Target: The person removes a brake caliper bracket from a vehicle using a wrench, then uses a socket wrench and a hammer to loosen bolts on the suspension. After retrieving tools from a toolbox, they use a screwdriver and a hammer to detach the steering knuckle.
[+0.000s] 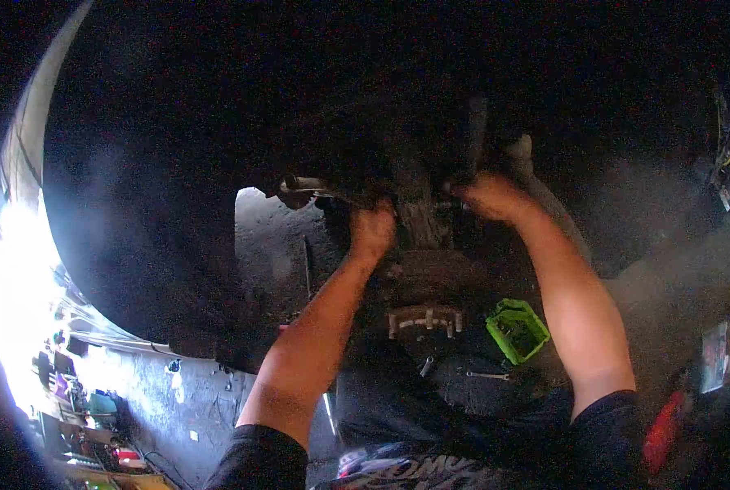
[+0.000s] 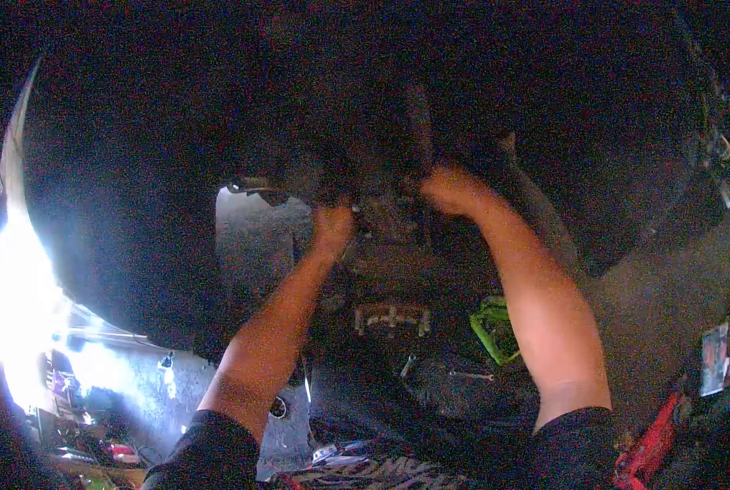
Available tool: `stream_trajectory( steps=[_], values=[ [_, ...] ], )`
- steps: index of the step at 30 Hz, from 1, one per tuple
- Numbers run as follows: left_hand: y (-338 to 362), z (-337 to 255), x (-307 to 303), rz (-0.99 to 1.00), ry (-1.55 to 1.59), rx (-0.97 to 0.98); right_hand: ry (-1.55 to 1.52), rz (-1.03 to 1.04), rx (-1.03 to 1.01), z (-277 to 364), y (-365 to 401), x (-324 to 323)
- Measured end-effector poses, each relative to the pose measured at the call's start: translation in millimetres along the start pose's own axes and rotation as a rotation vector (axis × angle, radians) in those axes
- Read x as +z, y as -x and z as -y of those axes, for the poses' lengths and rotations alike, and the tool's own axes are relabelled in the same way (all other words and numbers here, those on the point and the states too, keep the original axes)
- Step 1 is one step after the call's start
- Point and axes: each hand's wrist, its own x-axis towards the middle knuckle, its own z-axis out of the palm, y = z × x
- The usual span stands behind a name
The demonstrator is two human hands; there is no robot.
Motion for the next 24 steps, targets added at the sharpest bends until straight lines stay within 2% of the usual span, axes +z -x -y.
stream_trajectory(
  steps=[2, 5, 8, 10, 11, 14, 17, 19, 20, 21, 23, 24],
  values=[
    [1, 1, -3, 0.075, 0.160, -0.133, -0.048, -0.112, 0.028, 1, 5, 8],
    [3, -9, -4, 0.080, 0.273, -0.212, 0.230, -0.117, -0.294, 4, 36, 22],
    [3, -8, 5, -0.046, 0.255, -0.204, 0.332, -0.327, -0.398, -4, 42, 32],
    [4, -12, 2, -0.156, 0.202, -0.077, 0.222, -0.254, -0.124, 1, 19, 28],
    [2, -14, 0, -0.094, 0.206, -0.127, 0.165, -0.211, 0.013, 4, 12, 24],
    [5, -3, 5, 0.031, 0.263, -0.227, 0.019, -0.337, 0.117, 9, 8, 21],
    [8, 1, 7, -0.030, 0.330, -0.220, 0.181, -0.518, -0.563, -7, 35, 37],
    [4, -15, -2, -0.107, 0.260, -0.169, 0.182, -0.492, -0.509, -10, 34, 40],
    [3, -16, -3, 0.009, 0.242, -0.269, 0.182, -0.479, -0.479, -12, 35, 41],
    [4, -14, -4, 0.126, 0.221, -0.369, 0.103, -0.431, -0.242, -7, 29, 37],
    [5, -8, -4, 0.165, 0.182, -0.338, -0.054, -0.324, 0.219, 12, 8, 25],
    [5, -3, -2, 0.092, 0.165, -0.200, -0.035, -0.362, 0.210, 16, 11, 26]
  ],
)
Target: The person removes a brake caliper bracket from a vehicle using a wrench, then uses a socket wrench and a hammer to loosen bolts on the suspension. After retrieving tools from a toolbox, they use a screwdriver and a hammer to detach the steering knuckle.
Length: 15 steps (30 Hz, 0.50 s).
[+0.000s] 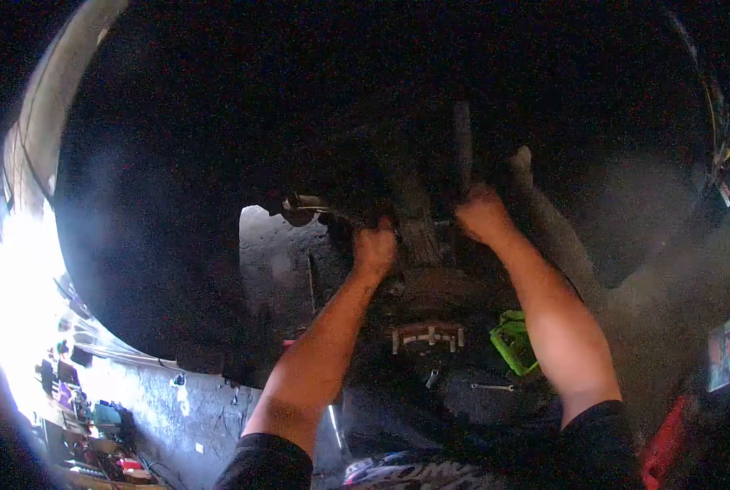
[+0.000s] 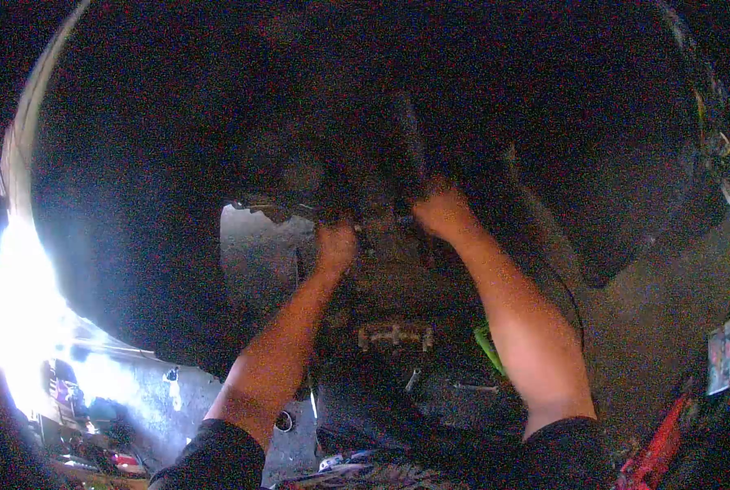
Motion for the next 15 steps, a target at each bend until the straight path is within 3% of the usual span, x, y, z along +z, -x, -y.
stream_trajectory(
  steps=[1, 2, 4, 6, 7, 9, 11, 13, 15],
  values=[
    [-1, 4, 3, -0.061, -0.013, 0.142, 0.015, -0.039, -0.010, 2, 7, 0],
    [-3, 7, 7, -0.105, 0.020, 0.138, 0.033, -0.082, -0.022, 2, 12, 0],
    [-5, 13, 15, -0.198, 0.087, 0.118, 0.126, -0.265, -0.640, -23, 24, 16],
    [-5, 20, 20, -0.213, 0.027, 0.122, 0.014, -0.208, -0.752, -37, 22, 24],
    [-4, 22, 21, -0.170, 0.000, 0.094, -0.143, -0.065, -0.544, -39, 20, 25],
    [0, 16, 15, -0.038, -0.050, 0.013, -0.027, 0.028, -0.349, -39, 11, 25],
    [-2, 11, 9, 0.056, -0.127, 0.002, 0.513, -0.075, -0.389, -19, -6, 16],
    [-5, 14, 9, 0.075, -0.230, 0.089, 0.257, -0.092, -0.231, -27, -5, 31],
    [-6, 16, 14, -0.046, -0.020, 0.071, 0.109, -0.145, -0.351, -36, 5, 39]
  ],
)
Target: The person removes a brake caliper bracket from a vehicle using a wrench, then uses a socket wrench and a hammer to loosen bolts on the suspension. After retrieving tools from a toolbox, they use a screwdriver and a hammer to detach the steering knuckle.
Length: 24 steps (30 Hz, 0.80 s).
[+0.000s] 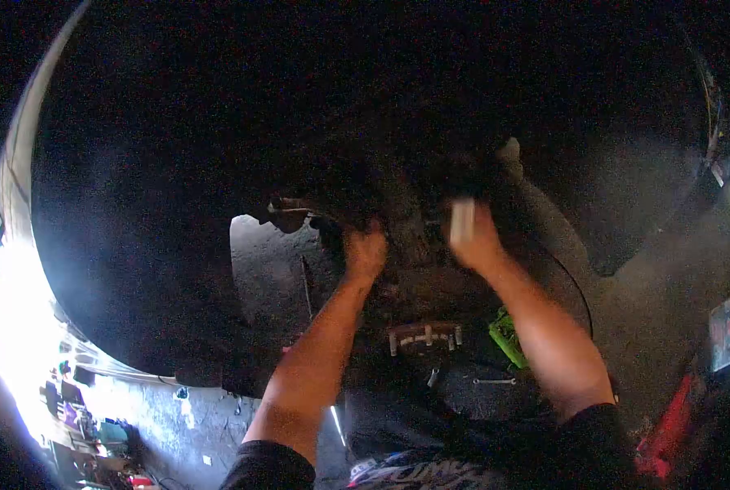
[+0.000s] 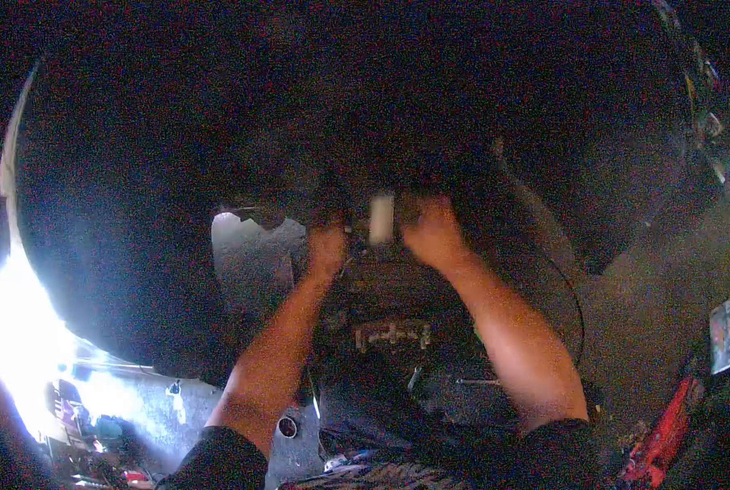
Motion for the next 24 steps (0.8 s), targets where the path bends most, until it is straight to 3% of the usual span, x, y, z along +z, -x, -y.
stream_trajectory(
  steps=[2, 6, 8, 10, 12, 14, 17, 19, 21, 22, 24],
  values=[
    [1, 9, 6, -0.044, 0.064, -0.033, -0.060, -0.110, -0.388, 4, 26, -12],
    [2, 17, 7, -0.040, 0.029, -0.020, -0.157, 0.017, -0.040, 6, 14, -14],
    [0, -2, -4, -0.026, 0.055, -0.058, -0.210, -0.046, 0.244, 6, -8, -8],
    [0, -14, -9, 0.024, 0.074, -0.140, -0.071, 0.181, 0.204, 2, -16, -12],
    [1, -19, -10, 0.017, 0.126, -0.147, 0.023, 0.177, -0.040, 0, -8, -18],
    [1, -21, -13, 0.057, 0.094, -0.146, 0.068, -0.058, -0.485, 2, 23, -26],
    [-2, -26, -18, 0.157, -0.093, -0.131, -0.092, 0.019, -0.347, -5, 26, -26],
    [0, -25, -16, 0.124, -0.084, -0.120, -0.233, 0.112, 0.128, 6, 2, -28],
    [0, -51, -26, 0.048, 0.162, -0.222, -0.336, 0.143, 0.420, 3, -13, -25],
    [0, -49, -24, 0.042, 0.179, -0.236, -0.370, 0.128, 0.473, -2, -16, -17],
    [-2, -17, -8, 0.064, 0.050, -0.195, -0.281, 0.029, 0.216, -7, -9, -12]
  ],
)
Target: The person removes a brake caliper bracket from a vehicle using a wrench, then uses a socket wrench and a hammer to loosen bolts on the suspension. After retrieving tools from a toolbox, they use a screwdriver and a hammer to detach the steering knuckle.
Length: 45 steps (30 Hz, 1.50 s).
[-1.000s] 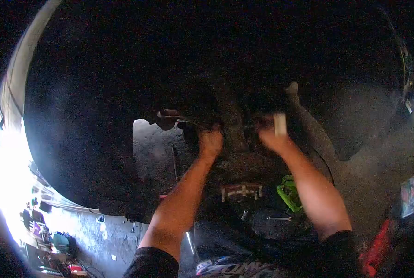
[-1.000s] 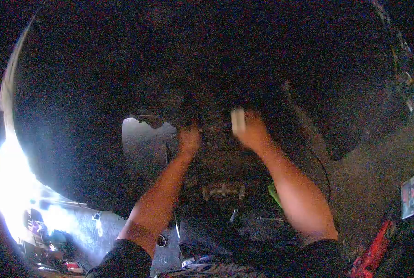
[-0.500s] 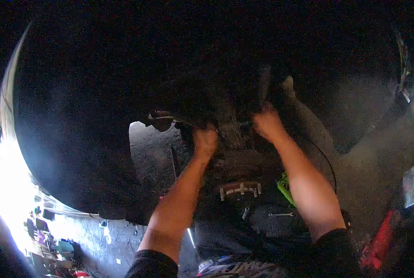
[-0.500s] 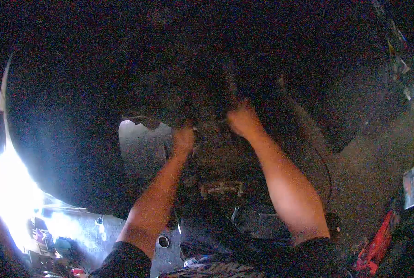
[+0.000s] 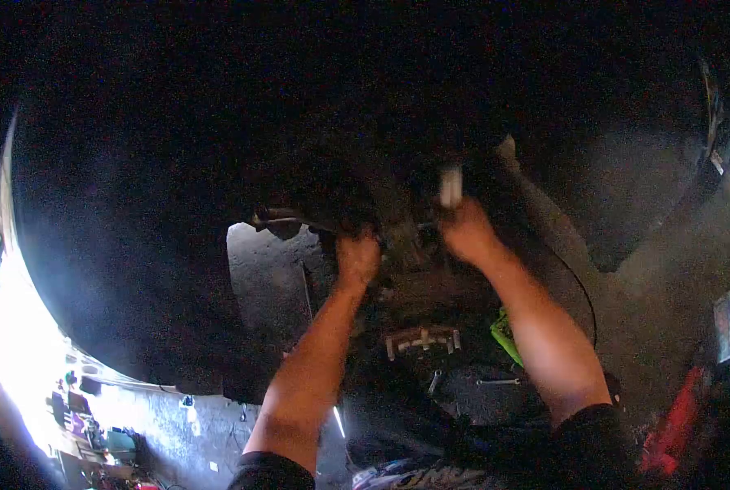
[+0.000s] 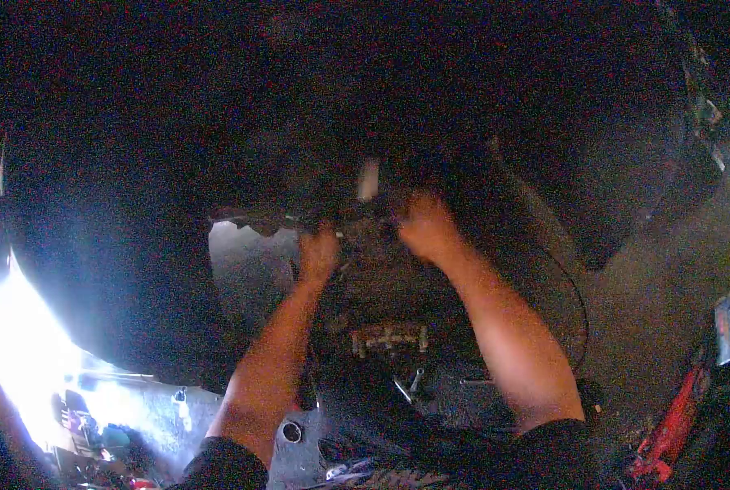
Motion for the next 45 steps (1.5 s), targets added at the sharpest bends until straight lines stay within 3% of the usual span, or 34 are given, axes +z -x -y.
stream_trajectory(
  steps=[1, 3, 5, 7, 9, 11, 13, 14, 17, 19, 21, 23, 26, 28, 31, 34, 38, 39, 44, 45],
  values=[
    [-2, 8, 2, -0.002, -0.043, 0.023, 0.125, -0.050, -0.319, -2, 16, -3],
    [-1, 6, 0, -0.024, -0.020, 0.041, 0.242, -0.040, -0.623, -4, 31, -5],
    [5, -9, -8, -0.027, 0.124, 0.000, 0.226, 0.076, -0.585, -6, 36, -7],
    [8, -16, -9, -0.009, 0.220, -0.031, -0.231, 0.074, 0.051, 20, 29, -12],
    [5, -6, -1, -0.019, 0.214, 0.037, -0.398, 0.094, 0.335, 23, 17, -18],
    [2, -13, -1, -0.080, 0.157, 0.080, -0.279, 0.132, 0.254, 15, 2, -18],
    [7, -39, -13, -0.179, 0.096, 0.036, 0.141, 0.056, -0.385, 18, 23, -31],
    [4, -26, -9, -0.158, 0.075, 0.119, 0.355, 0.016, -0.702, 18, 33, -36],
    [-4, 11, 5, -0.117, 0.042, 0.299, 0.205, -0.132, -0.733, -10, 41, -20],
    [-4, -3, -5, -0.107, 0.027, 0.263, -0.322, 0.033, -0.323, -24, 41, -10],
    [-2, -17, -12, -0.040, -0.026, 0.108, -0.436, 0.042, -0.197, -30, 46, -4],
    [-3, -15, -13, -0.021, -0.065, 0.073, -0.151, -0.116, -0.380, -29, 51, -1],
    [-5, -12, -11, -0.067, 0.004, 0.144, -0.340, -0.239, -0.355, -49, 46, 22],
    [1, -33, -17, -0.048, 0.146, 0.002, -0.183, -0.219, -0.409, -41, 45, 10],
    [0, -34, -16, -0.080, 0.114, 0.043, 0.000, -0.187, -0.371, -16, 50, -12],
    [5, -7, -13, -0.168, -0.604, 0.446, -0.031, -0.211, -0.390, -26, 48, -9],
    [17, -15, -27, -0.087, 0.105, 0.070, -0.125, -0.303, -0.400, -34, 50, 1],
    [22, -36, -33, -0.062, 0.194, 0.005, -0.038, -0.246, -0.382, -32, 52, -3],
    [24, -32, -5, 0.076, 0.091, -0.207, 0.227, -0.055, -0.187, 4, 64, -30],
    [25, -40, -2, 0.058, 0.113, -0.244, 0.254, -0.083, -0.242, -4, 63, -27]
  ],
)
